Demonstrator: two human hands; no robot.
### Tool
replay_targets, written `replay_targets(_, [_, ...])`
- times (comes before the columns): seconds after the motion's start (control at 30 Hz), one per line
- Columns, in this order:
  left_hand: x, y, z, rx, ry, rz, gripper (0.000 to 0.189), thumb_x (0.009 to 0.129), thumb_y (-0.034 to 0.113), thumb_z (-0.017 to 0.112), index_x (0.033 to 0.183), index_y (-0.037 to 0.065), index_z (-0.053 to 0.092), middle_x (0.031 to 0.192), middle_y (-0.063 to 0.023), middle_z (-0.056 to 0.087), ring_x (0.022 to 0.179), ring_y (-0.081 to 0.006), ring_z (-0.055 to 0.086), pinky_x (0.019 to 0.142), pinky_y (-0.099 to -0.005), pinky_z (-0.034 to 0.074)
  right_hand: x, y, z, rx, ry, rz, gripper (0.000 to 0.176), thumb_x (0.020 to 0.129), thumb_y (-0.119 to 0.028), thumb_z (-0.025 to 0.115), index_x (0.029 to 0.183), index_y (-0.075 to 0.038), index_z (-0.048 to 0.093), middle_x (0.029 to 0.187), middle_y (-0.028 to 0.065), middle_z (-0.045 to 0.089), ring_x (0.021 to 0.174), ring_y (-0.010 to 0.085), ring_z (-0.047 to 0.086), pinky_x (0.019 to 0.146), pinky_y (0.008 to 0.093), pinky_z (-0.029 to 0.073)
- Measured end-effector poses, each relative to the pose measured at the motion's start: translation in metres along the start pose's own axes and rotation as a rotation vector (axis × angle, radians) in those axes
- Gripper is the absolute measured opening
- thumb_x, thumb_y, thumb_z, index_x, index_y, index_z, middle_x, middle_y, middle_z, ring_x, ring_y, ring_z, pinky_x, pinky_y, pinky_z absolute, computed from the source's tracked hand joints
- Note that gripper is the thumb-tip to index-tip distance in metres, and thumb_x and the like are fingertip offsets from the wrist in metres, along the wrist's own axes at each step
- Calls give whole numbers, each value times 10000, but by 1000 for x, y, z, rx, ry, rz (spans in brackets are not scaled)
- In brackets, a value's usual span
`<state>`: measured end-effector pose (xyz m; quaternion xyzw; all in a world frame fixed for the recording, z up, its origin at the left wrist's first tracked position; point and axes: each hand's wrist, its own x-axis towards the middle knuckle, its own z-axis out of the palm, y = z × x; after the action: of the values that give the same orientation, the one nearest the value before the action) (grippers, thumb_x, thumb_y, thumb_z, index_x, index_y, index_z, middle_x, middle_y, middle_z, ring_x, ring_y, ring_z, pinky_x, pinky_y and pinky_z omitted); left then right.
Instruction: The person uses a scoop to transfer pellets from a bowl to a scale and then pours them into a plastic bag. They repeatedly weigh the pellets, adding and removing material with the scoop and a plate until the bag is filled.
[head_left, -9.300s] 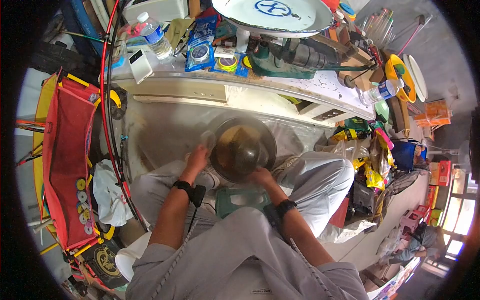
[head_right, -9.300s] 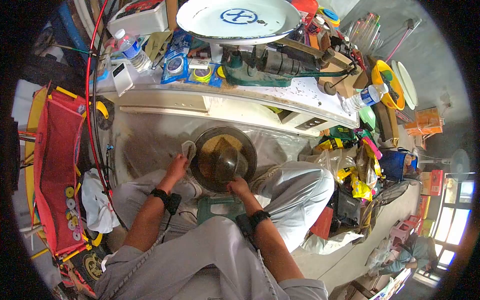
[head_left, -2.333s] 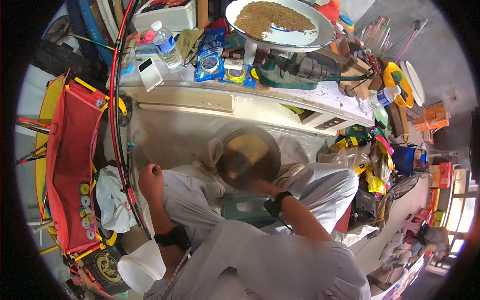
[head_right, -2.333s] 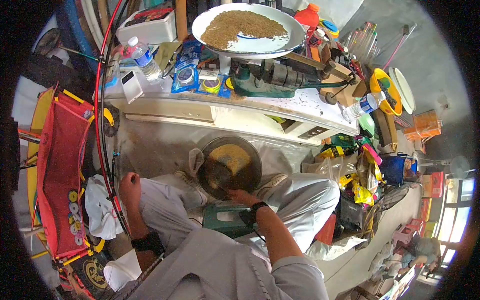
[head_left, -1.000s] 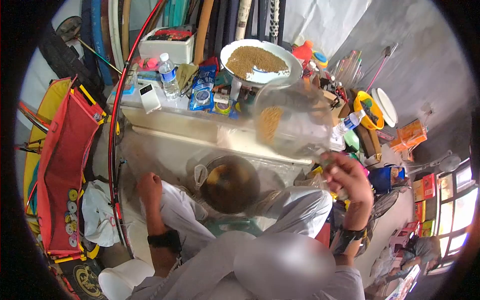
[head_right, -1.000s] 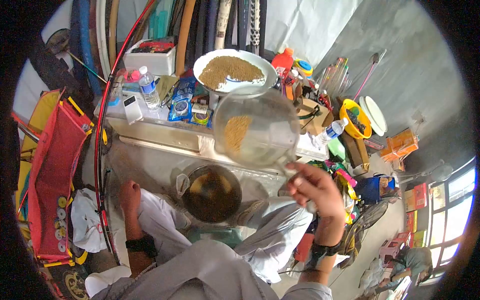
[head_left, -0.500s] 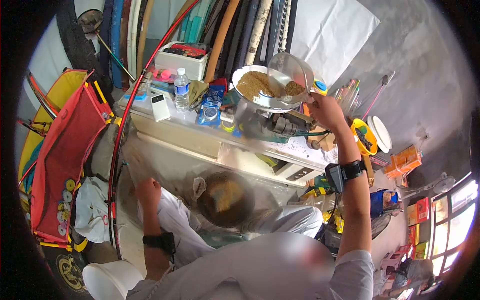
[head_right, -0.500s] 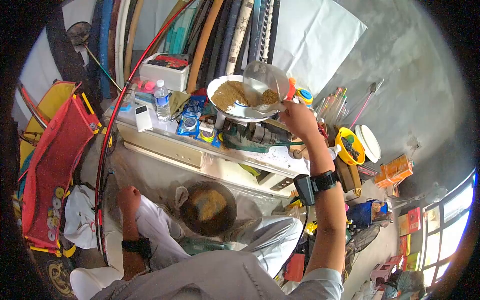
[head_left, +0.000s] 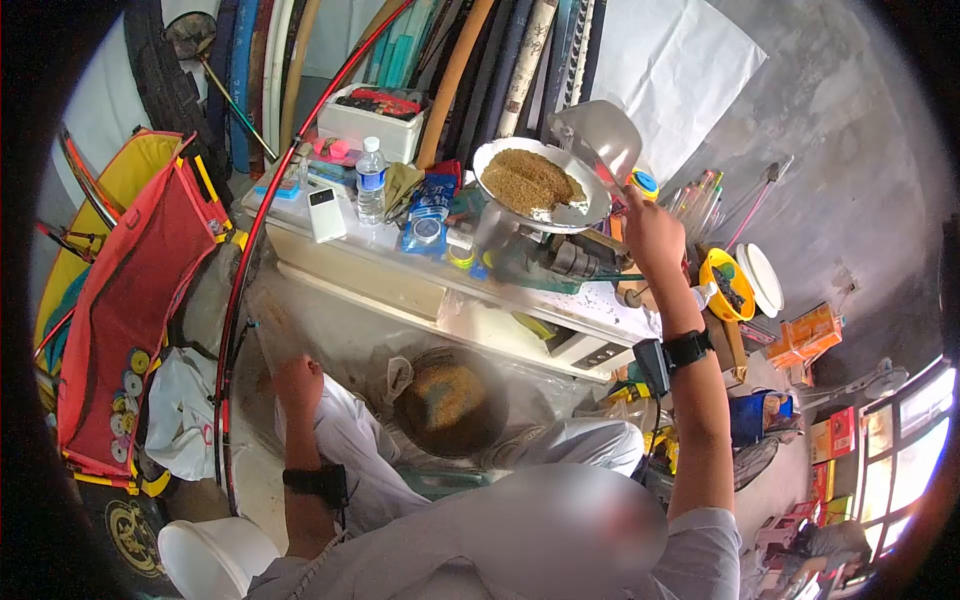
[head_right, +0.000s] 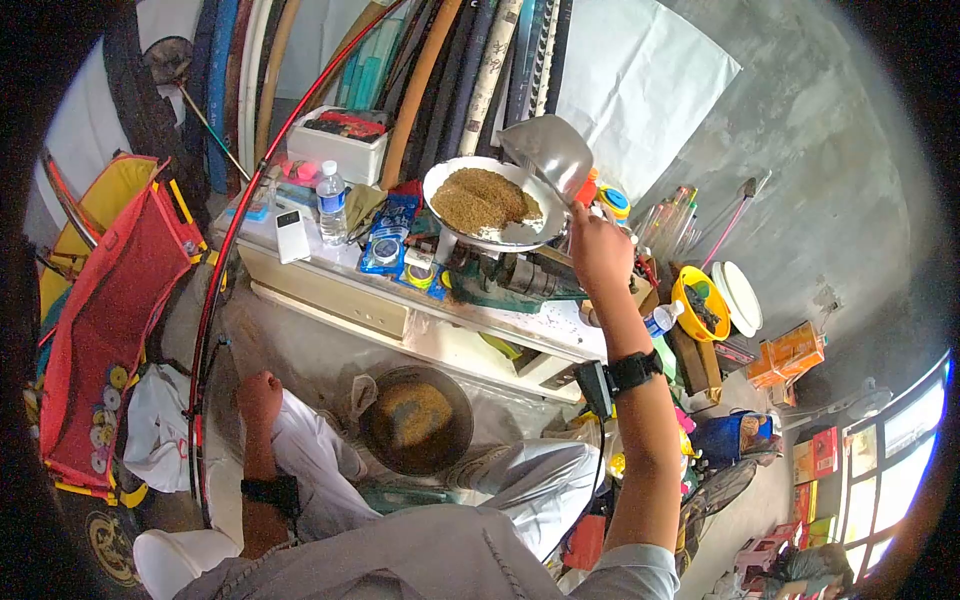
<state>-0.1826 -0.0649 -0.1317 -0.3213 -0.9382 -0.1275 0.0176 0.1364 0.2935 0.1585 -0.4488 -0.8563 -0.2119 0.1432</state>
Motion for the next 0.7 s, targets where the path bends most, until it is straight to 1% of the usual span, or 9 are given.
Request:
replay_targets(0.07, [0,-2,6,30,1,4,134,749,199,601,784,74,630,773,-112,635,783,-288,608,667,-415,464,-18,13,14,33,75,26,307,842,-189,527,1142,-129,501,875,170,626,771,324,618,623,422,485])
replay_targets(0.13, [4,-8,15,-345,39,109,102,738,146,622,793,61,609,770,-102,628,786,-285,603,690,-390,467,-43,25,43,546,313,74,272,881,-158,486,1142,-79,488,808,153,614,671,287,608,571,379,473])
replay_targets(0.2, [19,12,-3,-518,24,146,109,747,131,627,823,56,603,785,-106,626,792,-270,608,715,-367,468,-84,14,37,1309,51,243,216,915,-165,453,1070,-18,489,685,88,538,551,190,531,499,307,428])
replay_targets(0.27, [29,42,-19,-849,-70,240,138,784,125,622,892,44,594,831,-100,627,831,-230,613,766,-327,465,-132,-1,18,1948,18,450,228,923,-233,472,959,-10,499,628,7,439,490,106,427,421,247,366])
replay_targets(0.4, [93,128,-63,-1243,-411,322,312,877,262,553,1084,30,530,1043,-84,589,975,-198,577,827,-325,461,-245,7,50,2724,-259,651,266,903,-304,511,881,-39,512,614,14,440,462,95,414,341,244,317])
replay_targets(0.47, [126,183,-93,-1317,-575,239,413,896,338,515,1158,24,462,1145,-127,530,1030,-245,553,852,-357,461,-281,-30,53,2589,-276,678,272,904,-310,512,875,-40,513,583,3,430,456,87,401,364,224,304])
replay_targets(0.6, [182,265,-103,-1512,-932,142,783,844,490,526,1295,-84,246,1349,-234,303,1112,-365,491,941,-455,412,-318,-66,65,2504,-712,878,278,904,-318,521,856,-45,506,568,-22,398,453,78,349,401,217,263])
replay_targets(0.67, [198,296,-98,-1669,-1109,-59,751,842,470,536,1304,-52,258,1339,-226,321,1136,-365,468,936,-470,417,-330,-75,78,2395,-789,1007,285,915,-319,505,844,-44,495,566,-29,380,456,72,330,401,225,260])
replay_targets(0.7, [198,305,-95,-1650,-1117,-46,751,842,470,536,1304,-52,258,1339,-226,321,1136,-365,468,936,-470,417,-335,-80,88,2295,-877,1006,286,920,-318,498,835,-46,489,562,-33,374,454,69,322,406,225,261])
